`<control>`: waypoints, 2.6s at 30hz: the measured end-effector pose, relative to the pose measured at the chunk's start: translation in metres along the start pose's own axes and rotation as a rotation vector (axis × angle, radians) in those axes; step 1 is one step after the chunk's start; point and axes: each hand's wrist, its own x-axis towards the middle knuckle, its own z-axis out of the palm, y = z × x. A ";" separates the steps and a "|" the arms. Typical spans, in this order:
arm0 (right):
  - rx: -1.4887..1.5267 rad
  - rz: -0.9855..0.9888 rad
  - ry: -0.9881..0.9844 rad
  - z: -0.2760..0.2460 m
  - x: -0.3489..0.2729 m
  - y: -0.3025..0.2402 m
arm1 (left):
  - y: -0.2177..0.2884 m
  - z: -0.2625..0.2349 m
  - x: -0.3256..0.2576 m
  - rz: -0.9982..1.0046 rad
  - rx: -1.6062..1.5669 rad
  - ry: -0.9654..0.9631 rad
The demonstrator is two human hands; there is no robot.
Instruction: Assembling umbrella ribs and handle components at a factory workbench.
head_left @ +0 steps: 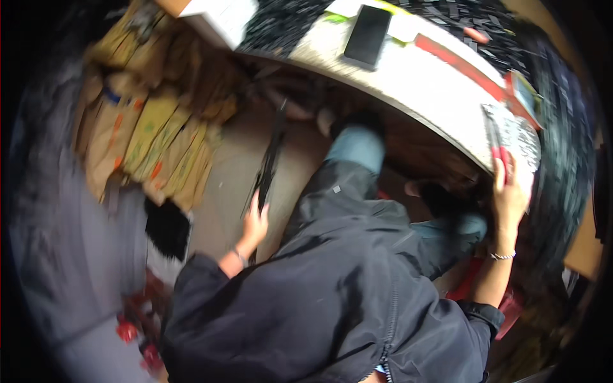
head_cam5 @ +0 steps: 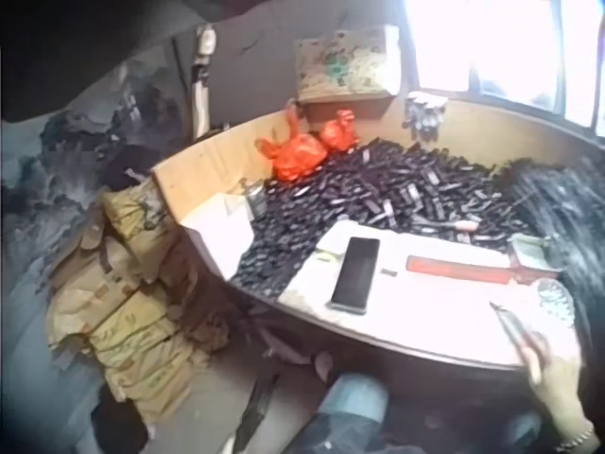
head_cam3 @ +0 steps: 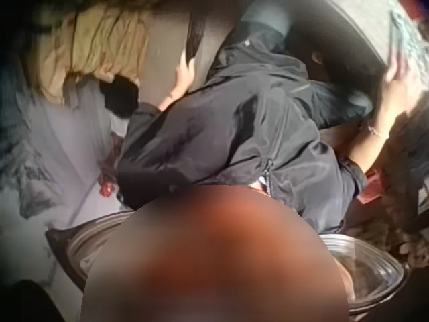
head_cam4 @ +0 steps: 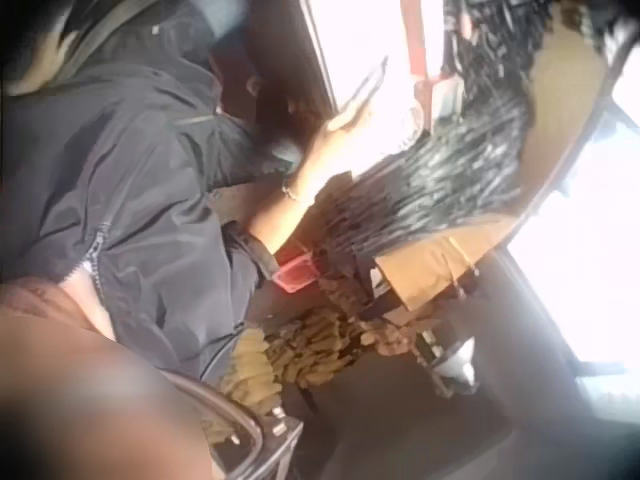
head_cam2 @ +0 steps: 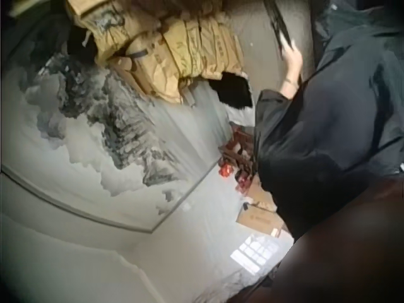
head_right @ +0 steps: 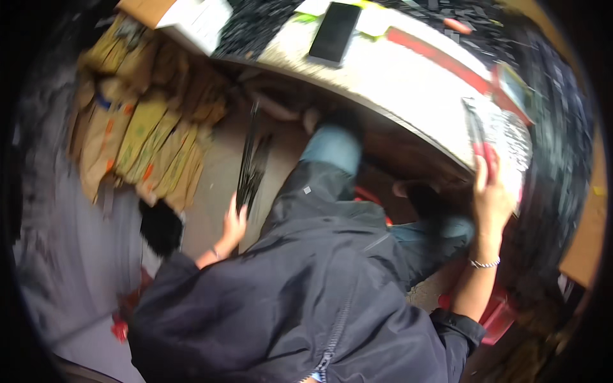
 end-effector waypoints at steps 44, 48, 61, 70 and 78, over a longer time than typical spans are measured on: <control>-0.347 0.658 -0.092 -0.099 0.108 0.242 | 0.183 0.022 0.149 0.519 -0.127 -0.116; -0.421 0.655 0.014 -0.093 0.094 0.263 | 0.185 0.025 0.150 0.525 -0.123 -0.127; -0.558 0.620 0.216 -0.153 0.091 0.255 | 0.259 0.029 0.144 0.817 -0.245 -0.271; -0.257 0.448 0.296 -0.199 0.120 0.132 | 0.488 0.032 0.146 1.381 -0.542 -0.153; 0.223 0.047 0.077 -0.193 0.111 0.023 | 0.596 0.038 0.169 0.995 -0.902 -0.184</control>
